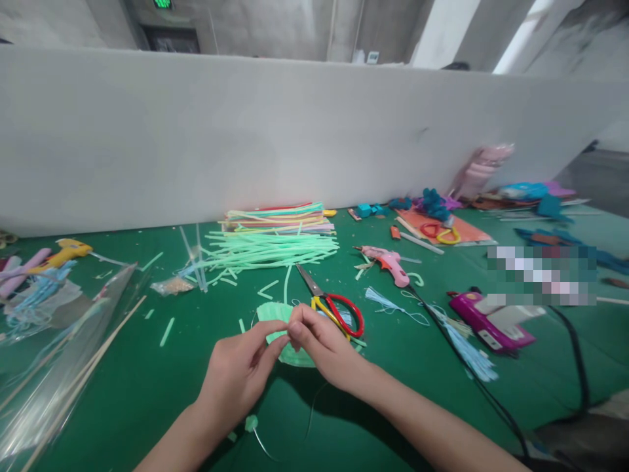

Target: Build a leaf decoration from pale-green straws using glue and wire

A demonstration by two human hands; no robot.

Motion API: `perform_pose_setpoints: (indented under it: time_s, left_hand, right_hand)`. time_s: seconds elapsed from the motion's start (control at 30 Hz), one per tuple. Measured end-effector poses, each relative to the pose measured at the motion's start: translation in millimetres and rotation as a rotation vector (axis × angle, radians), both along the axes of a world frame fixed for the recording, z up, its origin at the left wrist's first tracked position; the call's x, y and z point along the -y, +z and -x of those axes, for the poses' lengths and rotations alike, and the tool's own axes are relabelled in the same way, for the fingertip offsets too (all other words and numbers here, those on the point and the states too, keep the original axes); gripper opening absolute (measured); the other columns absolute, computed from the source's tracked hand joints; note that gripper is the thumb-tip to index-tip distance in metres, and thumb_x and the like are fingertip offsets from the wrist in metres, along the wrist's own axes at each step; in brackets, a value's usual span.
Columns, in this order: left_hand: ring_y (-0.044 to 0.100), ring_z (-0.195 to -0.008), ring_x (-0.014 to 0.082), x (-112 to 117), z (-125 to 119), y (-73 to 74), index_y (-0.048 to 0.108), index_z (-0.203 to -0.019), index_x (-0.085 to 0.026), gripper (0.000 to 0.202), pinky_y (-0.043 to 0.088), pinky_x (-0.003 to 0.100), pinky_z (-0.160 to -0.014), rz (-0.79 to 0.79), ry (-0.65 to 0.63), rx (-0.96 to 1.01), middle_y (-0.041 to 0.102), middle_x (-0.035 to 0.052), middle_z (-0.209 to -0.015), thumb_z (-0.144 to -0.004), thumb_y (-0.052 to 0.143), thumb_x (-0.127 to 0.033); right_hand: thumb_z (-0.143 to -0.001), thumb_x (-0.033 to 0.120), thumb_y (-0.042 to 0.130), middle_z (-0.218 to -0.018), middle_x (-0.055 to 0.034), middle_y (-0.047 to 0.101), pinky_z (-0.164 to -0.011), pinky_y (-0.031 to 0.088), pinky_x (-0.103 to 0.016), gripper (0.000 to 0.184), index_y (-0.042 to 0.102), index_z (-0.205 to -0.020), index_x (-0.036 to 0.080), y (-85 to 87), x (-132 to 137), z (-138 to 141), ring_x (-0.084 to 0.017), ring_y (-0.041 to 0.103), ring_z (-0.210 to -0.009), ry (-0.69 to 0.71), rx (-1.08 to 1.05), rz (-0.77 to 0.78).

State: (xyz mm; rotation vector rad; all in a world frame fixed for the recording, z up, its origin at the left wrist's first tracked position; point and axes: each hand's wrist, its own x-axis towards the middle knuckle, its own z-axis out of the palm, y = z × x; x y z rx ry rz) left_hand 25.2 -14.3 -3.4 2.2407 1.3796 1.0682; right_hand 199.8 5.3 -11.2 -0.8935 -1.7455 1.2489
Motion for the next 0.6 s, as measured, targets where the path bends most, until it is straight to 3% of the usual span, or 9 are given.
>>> perform_pose_setpoints:
  time_s: [0.2, 0.37, 0.6]
  left_hand:
    - [0.032, -0.043, 0.0086, -1.4, 0.9, 2.4, 0.071, -0.086, -0.022, 0.021, 0.026, 0.021, -0.045, 0.076, -0.013, -0.007, 0.035, -0.0083, -0.047, -0.088, 0.054, -0.034]
    - [0.031, -0.044, 0.0093, -5.0, 4.2, 2.6, 0.067, -0.081, -0.021, 0.026, 0.024, 0.021, -0.045, 0.240, -0.007, 0.003, 0.025, -0.0091, -0.049, -0.088, 0.053, -0.041]
    - [0.033, -0.044, 0.0091, -4.0, 6.1, 2.2, 0.061, -0.087, -0.021, 0.020, 0.025, 0.021, -0.047, 0.253, -0.071, -0.062, 0.029, -0.0099, -0.050, -0.090, 0.047, -0.036]
  right_hand:
    - [-0.097, 0.042, 0.040, -0.074, 0.0005, 0.049, -0.061, 0.035, -0.025, 0.031, 0.048, -0.079, 0.019, 1.0, -2.6, -6.1, -0.012, 0.045, -0.067, -0.021, 0.189, -0.206]
    - [-0.096, 0.041, 0.041, -0.075, -0.0004, 0.053, -0.062, 0.036, -0.025, 0.030, 0.050, -0.079, 0.019, 1.5, -4.0, -6.7, -0.013, 0.048, -0.069, -0.018, 0.252, -0.255]
    - [-0.098, 0.035, 0.038, -0.079, -0.0009, 0.053, -0.065, 0.037, -0.025, 0.025, 0.050, -0.083, 0.019, 3.0, -3.8, -8.5, -0.013, 0.048, -0.072, 0.001, 0.297, -0.314]
